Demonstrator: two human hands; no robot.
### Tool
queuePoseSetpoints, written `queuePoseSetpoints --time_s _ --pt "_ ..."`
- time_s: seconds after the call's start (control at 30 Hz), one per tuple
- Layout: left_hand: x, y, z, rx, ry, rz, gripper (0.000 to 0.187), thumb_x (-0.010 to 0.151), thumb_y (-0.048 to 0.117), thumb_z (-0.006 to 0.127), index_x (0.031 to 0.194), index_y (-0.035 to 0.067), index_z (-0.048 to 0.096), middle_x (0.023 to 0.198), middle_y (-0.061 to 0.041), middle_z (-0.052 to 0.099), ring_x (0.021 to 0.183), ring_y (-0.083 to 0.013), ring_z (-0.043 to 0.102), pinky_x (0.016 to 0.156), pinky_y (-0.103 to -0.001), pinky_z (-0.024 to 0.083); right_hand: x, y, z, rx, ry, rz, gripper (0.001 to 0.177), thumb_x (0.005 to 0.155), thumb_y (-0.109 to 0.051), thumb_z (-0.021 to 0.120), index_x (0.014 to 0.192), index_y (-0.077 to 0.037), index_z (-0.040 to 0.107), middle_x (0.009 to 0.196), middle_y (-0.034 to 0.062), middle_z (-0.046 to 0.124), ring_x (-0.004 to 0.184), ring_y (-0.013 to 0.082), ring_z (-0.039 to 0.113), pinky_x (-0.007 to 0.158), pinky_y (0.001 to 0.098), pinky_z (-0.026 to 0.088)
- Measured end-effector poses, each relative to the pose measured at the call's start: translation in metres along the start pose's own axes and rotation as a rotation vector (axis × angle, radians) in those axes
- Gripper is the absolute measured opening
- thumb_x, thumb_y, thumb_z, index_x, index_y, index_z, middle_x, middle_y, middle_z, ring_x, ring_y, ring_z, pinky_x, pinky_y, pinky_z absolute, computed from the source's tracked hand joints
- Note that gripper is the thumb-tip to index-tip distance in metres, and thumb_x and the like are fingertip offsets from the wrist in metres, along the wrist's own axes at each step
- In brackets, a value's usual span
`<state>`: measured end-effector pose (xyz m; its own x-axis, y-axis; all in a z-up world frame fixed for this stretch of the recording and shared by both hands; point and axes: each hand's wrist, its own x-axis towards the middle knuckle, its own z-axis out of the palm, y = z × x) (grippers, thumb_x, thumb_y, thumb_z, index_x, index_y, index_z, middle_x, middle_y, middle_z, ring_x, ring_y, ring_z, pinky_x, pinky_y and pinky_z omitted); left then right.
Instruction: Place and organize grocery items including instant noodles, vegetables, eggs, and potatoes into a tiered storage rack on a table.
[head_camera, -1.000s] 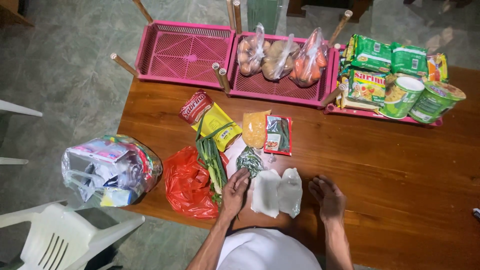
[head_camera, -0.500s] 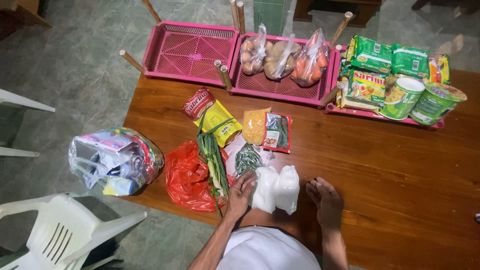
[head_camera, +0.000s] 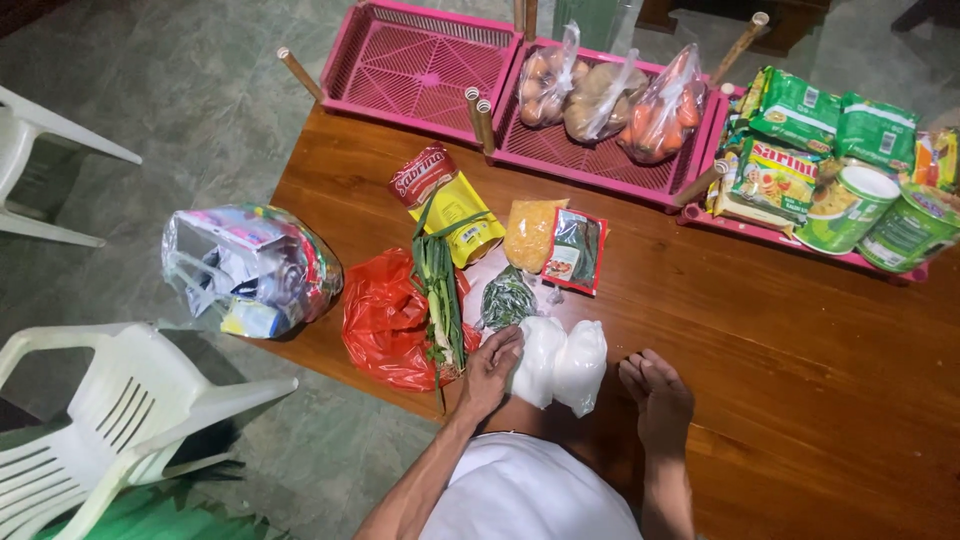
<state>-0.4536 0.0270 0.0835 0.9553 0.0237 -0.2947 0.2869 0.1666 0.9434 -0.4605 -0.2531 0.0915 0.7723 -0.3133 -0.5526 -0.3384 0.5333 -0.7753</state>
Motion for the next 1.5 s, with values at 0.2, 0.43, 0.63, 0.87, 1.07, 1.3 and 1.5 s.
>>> queuePoseSetpoints --time_s 0.2,0.43,0.63,0.87,1.07,1.3,1.5 --pt "0.000 0.000 0.002 -0.002 0.026 -0.019 0.046 0.098 0.011 0.063 0.140 -0.007 0.055 0.131 -0.018 0.068 0.122 -0.0224 0.065 0.105 -0.031 0.052 0.005 0.000 -0.001 -0.007 0.007 0.027 0.037 0.099 -0.006 0.059 0.133 0.010 0.055 0.115 0.0186 0.068 0.101 0.0279 0.071 0.095 0.0398 0.060" --pt "0.006 -0.006 -0.001 -0.010 0.082 -0.032 0.044 0.098 0.010 0.062 0.138 -0.008 0.057 0.132 -0.019 0.069 0.121 -0.0227 0.066 0.106 -0.031 0.050 0.012 0.003 -0.003 -0.001 -0.009 0.038 0.037 0.099 -0.007 0.058 0.132 0.009 0.055 0.115 0.0188 0.068 0.101 0.0287 0.072 0.095 0.0401 0.060" --pt "0.017 -0.014 -0.014 0.053 0.192 -0.001 0.042 0.098 0.010 0.062 0.136 -0.008 0.058 0.132 -0.019 0.069 0.120 -0.0224 0.067 0.104 -0.032 0.051 0.011 0.006 0.004 -0.013 -0.028 0.037 0.037 0.099 -0.007 0.058 0.132 0.009 0.056 0.114 0.0194 0.069 0.101 0.0289 0.072 0.095 0.0401 0.060" --pt "0.030 -0.012 -0.022 0.049 0.265 -0.001 0.045 0.096 0.011 0.064 0.135 -0.009 0.059 0.130 -0.019 0.070 0.114 -0.0211 0.068 0.100 -0.031 0.053 0.008 0.004 0.028 -0.061 -0.068 0.033 0.040 0.098 -0.010 0.060 0.132 0.010 0.056 0.115 0.0189 0.070 0.100 0.0261 0.072 0.093 0.0376 0.060" --pt "0.041 0.024 -0.019 0.200 0.323 -0.059 0.053 0.091 0.017 0.068 0.137 -0.007 0.057 0.131 -0.023 0.067 0.115 -0.0255 0.068 0.101 -0.034 0.053 -0.010 -0.012 0.072 -0.174 -0.083 -0.028 0.039 0.096 -0.008 0.064 0.128 0.013 0.060 0.111 0.0185 0.072 0.097 0.0217 0.073 0.092 0.0307 0.060" --pt "0.071 0.003 -0.025 0.539 0.360 -0.019 0.074 0.082 0.030 0.078 0.139 -0.010 0.053 0.138 -0.031 0.059 0.129 -0.0388 0.059 0.111 -0.041 0.044 -0.002 0.005 0.106 -0.457 -0.203 -0.159 0.035 0.096 -0.013 0.066 0.124 0.008 0.067 0.100 0.0118 0.076 0.088 0.0136 0.070 0.078 0.0244 0.056" --pt "0.081 0.012 -0.018 0.576 0.337 -0.140 0.083 0.079 0.031 0.080 0.142 -0.010 0.047 0.140 -0.031 0.056 0.131 -0.0398 0.056 0.112 -0.042 0.043 0.005 0.011 0.137 -0.658 -0.283 -0.267 0.035 0.096 -0.016 0.068 0.123 0.007 0.070 0.094 0.0066 0.075 0.083 0.0081 0.066 0.074 0.0231 0.053"
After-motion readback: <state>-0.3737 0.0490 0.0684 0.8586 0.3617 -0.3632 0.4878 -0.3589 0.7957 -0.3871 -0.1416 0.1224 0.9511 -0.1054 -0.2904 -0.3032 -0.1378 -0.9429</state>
